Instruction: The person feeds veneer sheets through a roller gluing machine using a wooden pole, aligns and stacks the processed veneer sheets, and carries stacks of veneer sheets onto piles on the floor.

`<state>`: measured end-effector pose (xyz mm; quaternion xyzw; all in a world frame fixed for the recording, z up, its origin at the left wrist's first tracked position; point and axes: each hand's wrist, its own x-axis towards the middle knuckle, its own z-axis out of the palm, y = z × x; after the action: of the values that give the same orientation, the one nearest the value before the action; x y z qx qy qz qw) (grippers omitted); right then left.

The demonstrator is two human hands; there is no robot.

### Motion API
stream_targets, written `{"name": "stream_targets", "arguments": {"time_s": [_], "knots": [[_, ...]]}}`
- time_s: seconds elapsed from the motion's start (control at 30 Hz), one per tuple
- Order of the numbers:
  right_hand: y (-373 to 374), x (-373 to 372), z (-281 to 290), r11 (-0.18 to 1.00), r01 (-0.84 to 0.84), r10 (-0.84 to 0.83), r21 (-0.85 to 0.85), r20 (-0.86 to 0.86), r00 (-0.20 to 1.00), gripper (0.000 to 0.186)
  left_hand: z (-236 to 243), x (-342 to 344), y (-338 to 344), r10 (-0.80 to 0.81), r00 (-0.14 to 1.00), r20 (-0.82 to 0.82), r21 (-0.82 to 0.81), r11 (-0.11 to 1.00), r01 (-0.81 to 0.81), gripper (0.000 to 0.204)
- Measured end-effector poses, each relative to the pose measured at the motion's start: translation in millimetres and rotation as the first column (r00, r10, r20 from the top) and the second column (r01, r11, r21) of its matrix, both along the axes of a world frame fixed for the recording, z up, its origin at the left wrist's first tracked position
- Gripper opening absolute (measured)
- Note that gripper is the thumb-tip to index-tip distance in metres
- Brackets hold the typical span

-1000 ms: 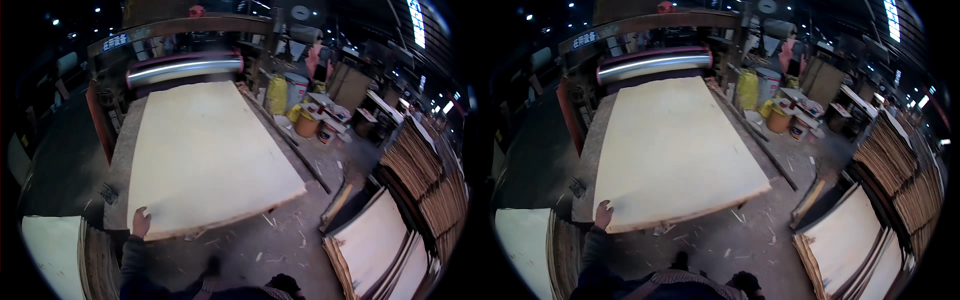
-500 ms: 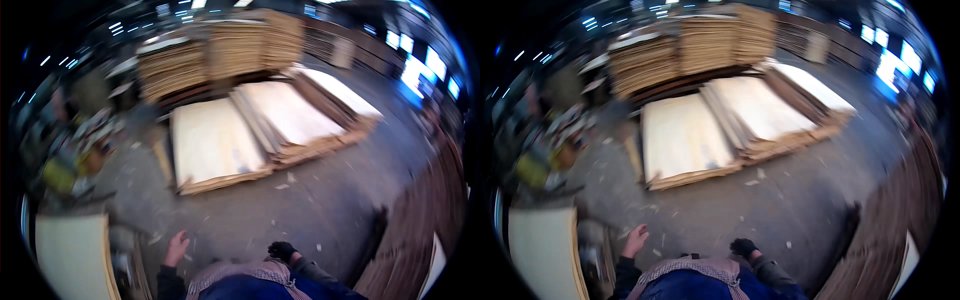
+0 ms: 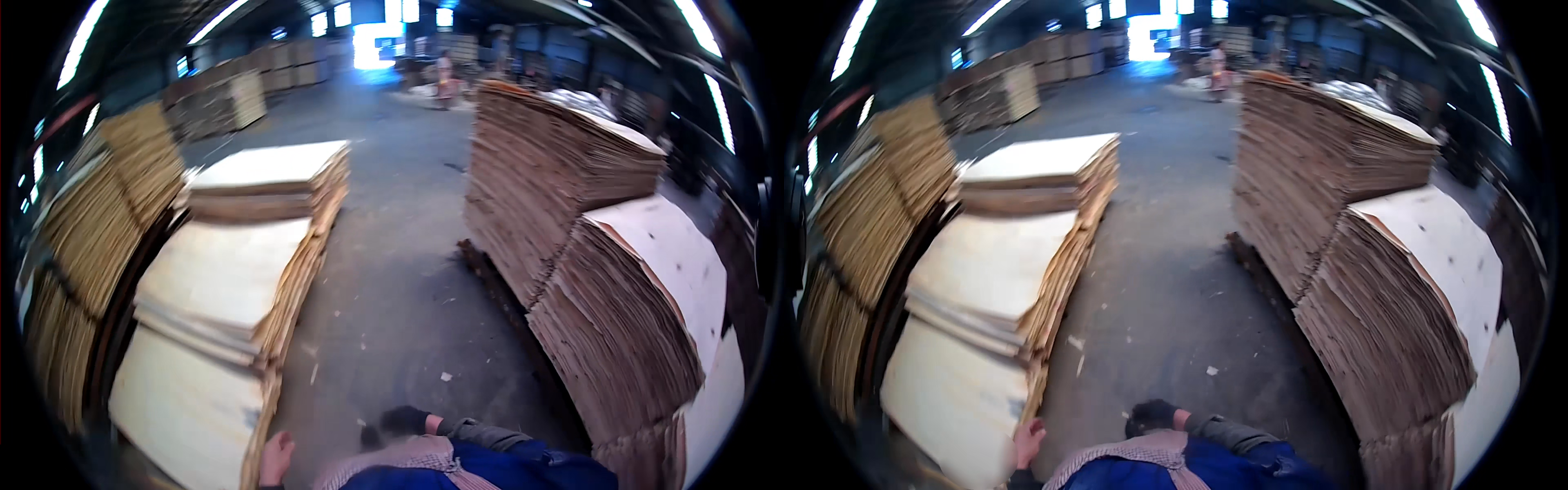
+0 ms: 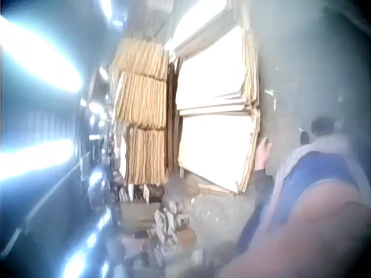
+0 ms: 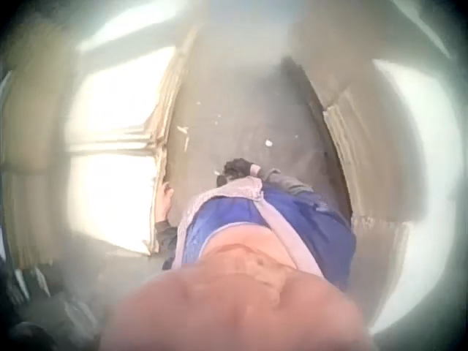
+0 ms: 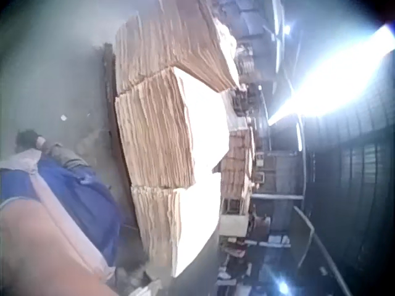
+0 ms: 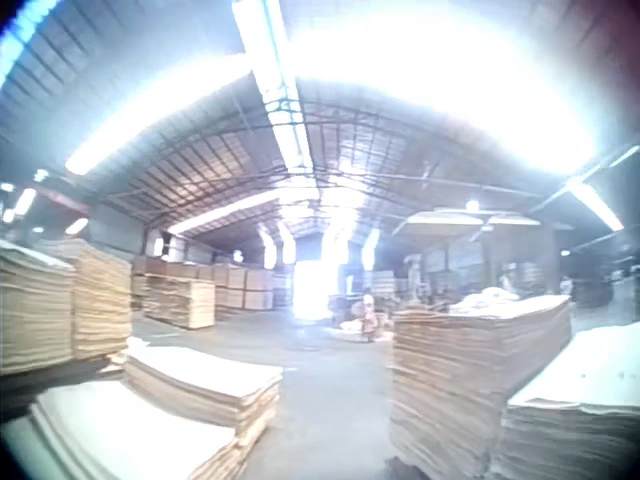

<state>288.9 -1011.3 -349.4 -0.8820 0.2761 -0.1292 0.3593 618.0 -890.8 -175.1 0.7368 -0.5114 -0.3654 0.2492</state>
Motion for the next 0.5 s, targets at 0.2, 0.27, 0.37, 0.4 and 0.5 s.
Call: {"name": "stream_targets", "arguments": {"time_s": [0.2, 0.27, 0.37, 0.4, 0.5], "knots": [[-91.3, -17.3, 11.7, 0.929, 0.086, -0.093, -0.361, -0.002, 0.996, 0.026, 51.1, 30.7, -138.8, -0.007, 0.994, -0.107, 0.092, 0.996, 0.017, 0.039], [-109.4, -36.9, 11.6, 0.936, 0.203, -0.225, -0.288, -0.044, 0.973, 0.026, 50.4, 29.1, -190.8, 0.039, 0.972, -0.234, 0.118, 0.993, -0.011, 0.04], [-120.1, -66.9, -0.6, 0.831, 0.405, -0.425, -0.381, 0.034, 0.905, 0.027, 34.1, 19.8, -268.7, -0.313, 0.949, 0.026, -0.021, 0.949, 0.314, 0.041], [-120.9, -78.3, -8.2, 0.853, 0.475, -0.503, -0.216, -0.099, 0.859, 0.027, 28.1, 17.1, -301.7, -0.423, 0.906, 0.021, 0.061, 0.905, 0.421, 0.046], [-125.0, -105.7, -39.5, 0.571, 0.699, -0.794, 0.43, 0.073, 0.604, 0.023, 3.5, -10.5, -384.9, -0.497, 0.859, -0.12, -0.098, 0.867, 0.488, 0.034]]}}
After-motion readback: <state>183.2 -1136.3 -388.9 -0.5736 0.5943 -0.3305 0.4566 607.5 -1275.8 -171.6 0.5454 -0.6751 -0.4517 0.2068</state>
